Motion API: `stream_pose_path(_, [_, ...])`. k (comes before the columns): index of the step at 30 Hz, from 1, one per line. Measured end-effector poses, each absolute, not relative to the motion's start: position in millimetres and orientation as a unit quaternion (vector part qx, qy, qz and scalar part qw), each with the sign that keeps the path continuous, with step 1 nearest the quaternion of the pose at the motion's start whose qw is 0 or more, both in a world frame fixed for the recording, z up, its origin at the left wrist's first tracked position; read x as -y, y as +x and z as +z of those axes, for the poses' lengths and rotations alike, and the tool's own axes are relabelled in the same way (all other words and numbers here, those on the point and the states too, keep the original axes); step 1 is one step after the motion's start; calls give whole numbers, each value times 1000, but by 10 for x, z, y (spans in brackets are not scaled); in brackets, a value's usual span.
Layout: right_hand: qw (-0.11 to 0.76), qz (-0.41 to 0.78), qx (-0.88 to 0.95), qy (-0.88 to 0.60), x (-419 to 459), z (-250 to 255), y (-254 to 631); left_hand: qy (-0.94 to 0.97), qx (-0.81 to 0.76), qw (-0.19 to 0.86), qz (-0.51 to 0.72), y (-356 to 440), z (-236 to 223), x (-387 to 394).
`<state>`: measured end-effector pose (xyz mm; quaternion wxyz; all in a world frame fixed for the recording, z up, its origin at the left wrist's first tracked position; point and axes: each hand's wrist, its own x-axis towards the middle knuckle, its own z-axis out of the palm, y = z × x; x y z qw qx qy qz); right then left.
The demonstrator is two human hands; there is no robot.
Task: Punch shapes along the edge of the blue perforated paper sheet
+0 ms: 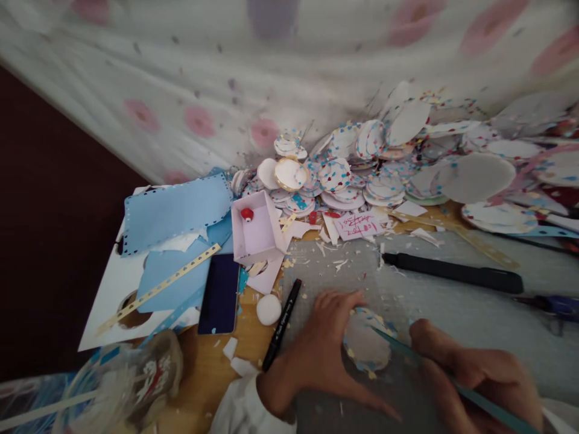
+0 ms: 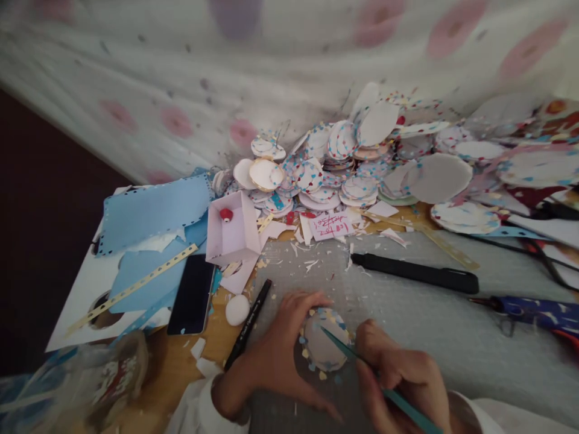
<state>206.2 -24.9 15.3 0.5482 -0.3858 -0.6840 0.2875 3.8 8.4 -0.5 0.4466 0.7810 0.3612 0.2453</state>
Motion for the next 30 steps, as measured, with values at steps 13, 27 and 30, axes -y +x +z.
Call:
stream_pose_path(13, [517,271,728,-360,211,142,2050,792,-349,431,254,75,-77,-122])
stream_pose_path(27, [474,221,797,-303,219,27,2059,770,-351,451,282,49,-48,-89])
stream_pose_path(30, [471,209,801,-305,208,76,2060,726,-366,482,326,27,-10,-55])
